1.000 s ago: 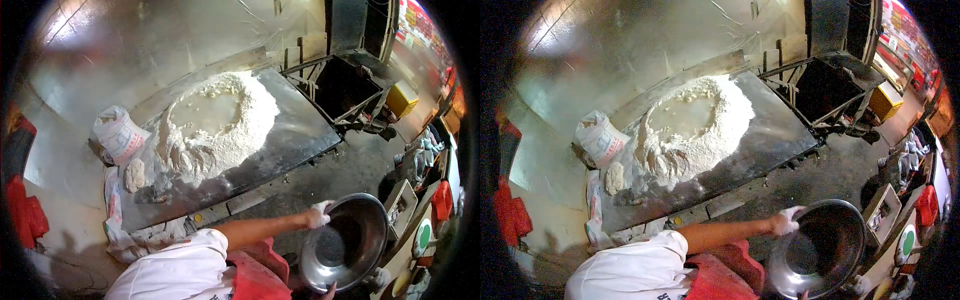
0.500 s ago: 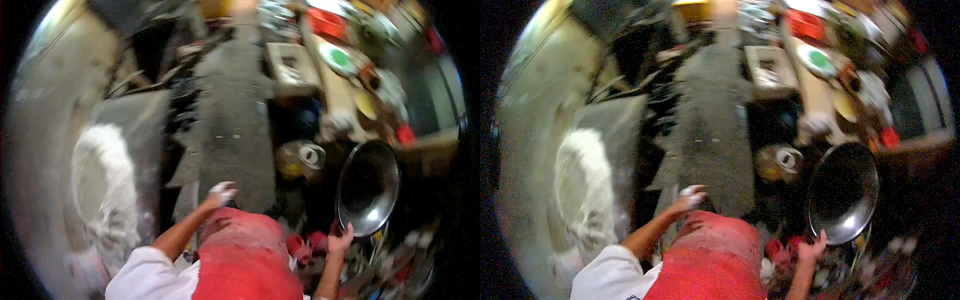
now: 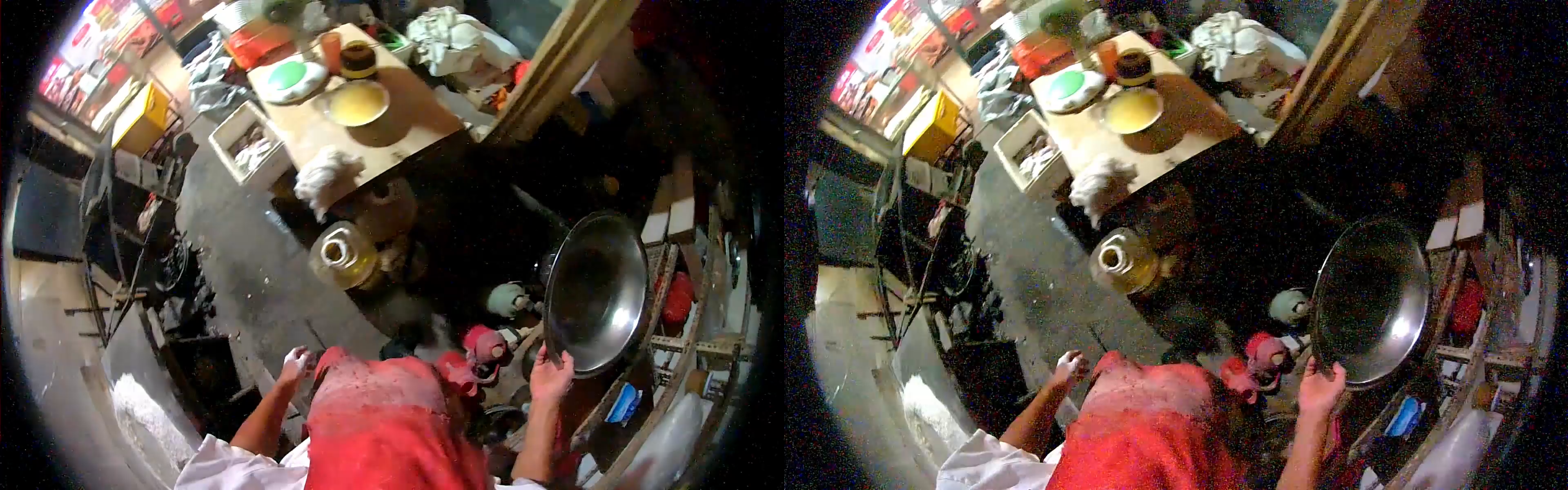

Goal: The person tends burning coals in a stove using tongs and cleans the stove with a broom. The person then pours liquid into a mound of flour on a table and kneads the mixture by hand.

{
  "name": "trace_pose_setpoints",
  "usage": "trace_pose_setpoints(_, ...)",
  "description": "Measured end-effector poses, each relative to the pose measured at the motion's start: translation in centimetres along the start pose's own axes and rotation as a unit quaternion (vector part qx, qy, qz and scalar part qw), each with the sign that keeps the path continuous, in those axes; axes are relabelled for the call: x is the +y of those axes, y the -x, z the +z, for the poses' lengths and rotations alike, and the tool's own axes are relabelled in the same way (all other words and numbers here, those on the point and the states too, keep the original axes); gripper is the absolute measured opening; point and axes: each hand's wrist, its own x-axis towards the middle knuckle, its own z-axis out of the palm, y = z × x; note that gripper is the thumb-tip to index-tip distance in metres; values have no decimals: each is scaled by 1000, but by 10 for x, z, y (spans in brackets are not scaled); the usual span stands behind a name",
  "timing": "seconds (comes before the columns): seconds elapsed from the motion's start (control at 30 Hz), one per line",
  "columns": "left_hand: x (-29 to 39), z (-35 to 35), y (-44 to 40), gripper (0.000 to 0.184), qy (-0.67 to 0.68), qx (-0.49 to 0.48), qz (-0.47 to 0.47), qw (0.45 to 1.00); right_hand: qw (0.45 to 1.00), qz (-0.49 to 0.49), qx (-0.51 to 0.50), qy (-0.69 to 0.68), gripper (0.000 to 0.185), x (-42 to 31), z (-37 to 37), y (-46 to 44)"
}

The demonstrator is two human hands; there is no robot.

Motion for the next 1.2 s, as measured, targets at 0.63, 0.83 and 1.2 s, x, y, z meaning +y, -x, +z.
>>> trace_pose_setpoints(0.63, 218, 290, -155, 32, -86, -145, 179, 969, 992, 24, 20, -126, 27, -40, 62, -190)
trace_pose_setpoints(0.83, 365, 402, -176, 30, -165, -175, 278, 930, 997, 19, -21, -73, 23, -81, 147, -302)
trace_pose_setpoints(1.2, 462, 496, -218, 29, -210, -120, 166, 956, 996, -64, -51, -37, 28, -242, 322, -535)
